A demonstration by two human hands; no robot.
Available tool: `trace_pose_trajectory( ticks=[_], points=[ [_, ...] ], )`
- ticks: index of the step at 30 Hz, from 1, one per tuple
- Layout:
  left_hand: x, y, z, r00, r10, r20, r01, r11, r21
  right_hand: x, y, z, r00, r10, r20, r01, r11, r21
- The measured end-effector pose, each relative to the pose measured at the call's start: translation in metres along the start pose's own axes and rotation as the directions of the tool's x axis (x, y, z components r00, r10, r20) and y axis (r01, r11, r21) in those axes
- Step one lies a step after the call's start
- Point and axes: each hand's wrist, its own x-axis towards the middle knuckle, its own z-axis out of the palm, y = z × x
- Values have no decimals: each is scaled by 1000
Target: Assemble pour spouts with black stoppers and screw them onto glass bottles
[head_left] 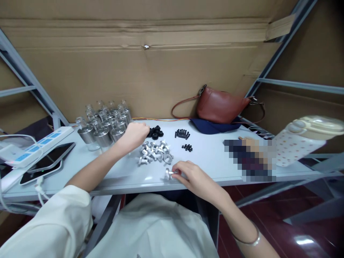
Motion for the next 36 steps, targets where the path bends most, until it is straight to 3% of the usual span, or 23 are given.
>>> trace_pose_trajectory(
  ticks=[6, 13, 20, 26, 32, 36],
  points=[
    [22, 7, 36, 998, -3, 58, 6, 999, -54, 5, 5, 14, 996, -74, -43, 71, 995, -71],
    [33, -3, 49, 997, 5, 72, 2, 995, -95, 8, 4, 19, 997, -77, -28, 75, 994, -81],
    [29, -5, 46, 994, 0, 110, 12, 994, -109, 6, 1, 15, 988, -151, -8, 150, 986, -68],
    [17, -4, 36, 984, 46, 170, -25, 992, -122, 6, -1, 19, 996, -92, 22, 93, 994, -63],
    [4, -1, 20, 939, 206, 275, -144, 963, -229, 8, 2, 23, 998, -61, 1, 61, 995, -73],
    [-3, 0, 16, 907, 260, 331, -156, 938, -310, 9, 1, 24, 999, -46, 18, 48, 994, -95]
  ],
)
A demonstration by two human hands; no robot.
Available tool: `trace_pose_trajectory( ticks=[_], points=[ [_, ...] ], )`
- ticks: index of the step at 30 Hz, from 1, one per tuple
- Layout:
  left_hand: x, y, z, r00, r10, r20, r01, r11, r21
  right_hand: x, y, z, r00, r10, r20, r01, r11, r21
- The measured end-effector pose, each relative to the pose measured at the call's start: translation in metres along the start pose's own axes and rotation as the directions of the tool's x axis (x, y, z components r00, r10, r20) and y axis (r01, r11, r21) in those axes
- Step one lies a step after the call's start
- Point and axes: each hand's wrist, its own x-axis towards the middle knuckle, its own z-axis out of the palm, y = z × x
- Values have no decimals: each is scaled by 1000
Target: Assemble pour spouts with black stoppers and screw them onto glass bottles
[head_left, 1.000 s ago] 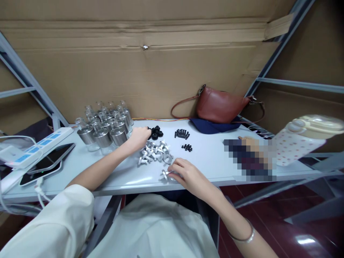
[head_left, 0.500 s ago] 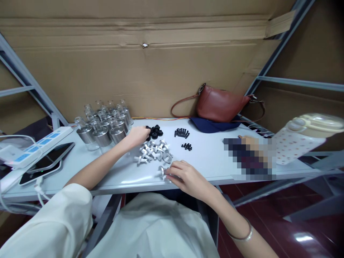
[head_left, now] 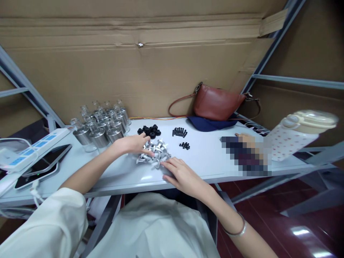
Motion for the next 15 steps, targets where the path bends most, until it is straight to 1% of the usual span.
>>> trace_pose_trajectory(
  ticks=[6, 10, 12, 15],
  points=[
    [-3, -2, 2, 993, 4, 116, -1, 1000, -27, 1, -2, 3, 1000, 3, 4, -3, 1000, -24],
    [-5, -6, 1, 985, 42, 170, -28, 996, -88, -2, 3, -4, 999, -26, -40, 27, 999, 21],
    [-5, -8, 2, 983, 53, 175, -31, 992, -124, -4, 7, -10, 996, 12, -94, -11, 1000, 8],
    [-5, -7, 2, 984, 53, 171, -26, 987, -156, -6, 16, -13, 976, 127, -175, -136, 990, -45]
  ],
)
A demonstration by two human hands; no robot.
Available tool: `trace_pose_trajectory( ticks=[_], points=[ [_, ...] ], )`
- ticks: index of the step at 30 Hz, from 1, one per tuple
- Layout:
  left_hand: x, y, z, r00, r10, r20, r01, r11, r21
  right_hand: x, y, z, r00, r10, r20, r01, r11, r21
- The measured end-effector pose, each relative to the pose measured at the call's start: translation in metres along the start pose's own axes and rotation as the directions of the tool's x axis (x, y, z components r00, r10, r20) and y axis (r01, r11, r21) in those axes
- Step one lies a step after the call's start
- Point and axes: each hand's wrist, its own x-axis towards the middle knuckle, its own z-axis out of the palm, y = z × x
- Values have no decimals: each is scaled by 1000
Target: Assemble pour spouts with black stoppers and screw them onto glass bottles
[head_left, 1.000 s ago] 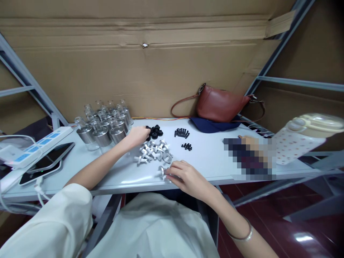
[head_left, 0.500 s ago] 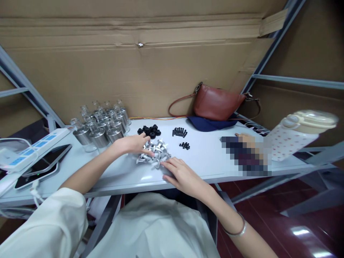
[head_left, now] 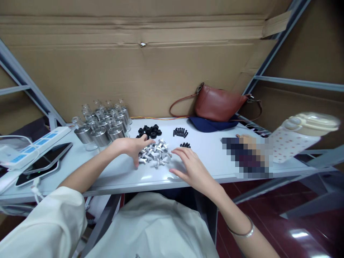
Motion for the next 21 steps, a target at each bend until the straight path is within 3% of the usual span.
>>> trace_pose_trajectory(
  ticks=[8, 13, 21],
  points=[
    [2, 7, 3, 999, 28, -40, -30, 999, -40, 3, 3, 31, 983, 103, 154, -98, 994, -38],
    [-1, 6, 2, 996, 23, -91, -22, 1000, 12, 7, -2, 33, 971, 139, 194, -133, 990, -43],
    [-9, 12, -1, 995, 6, -103, 10, 988, 152, 12, -8, 38, 981, 179, 69, -179, 984, -14]
  ],
)
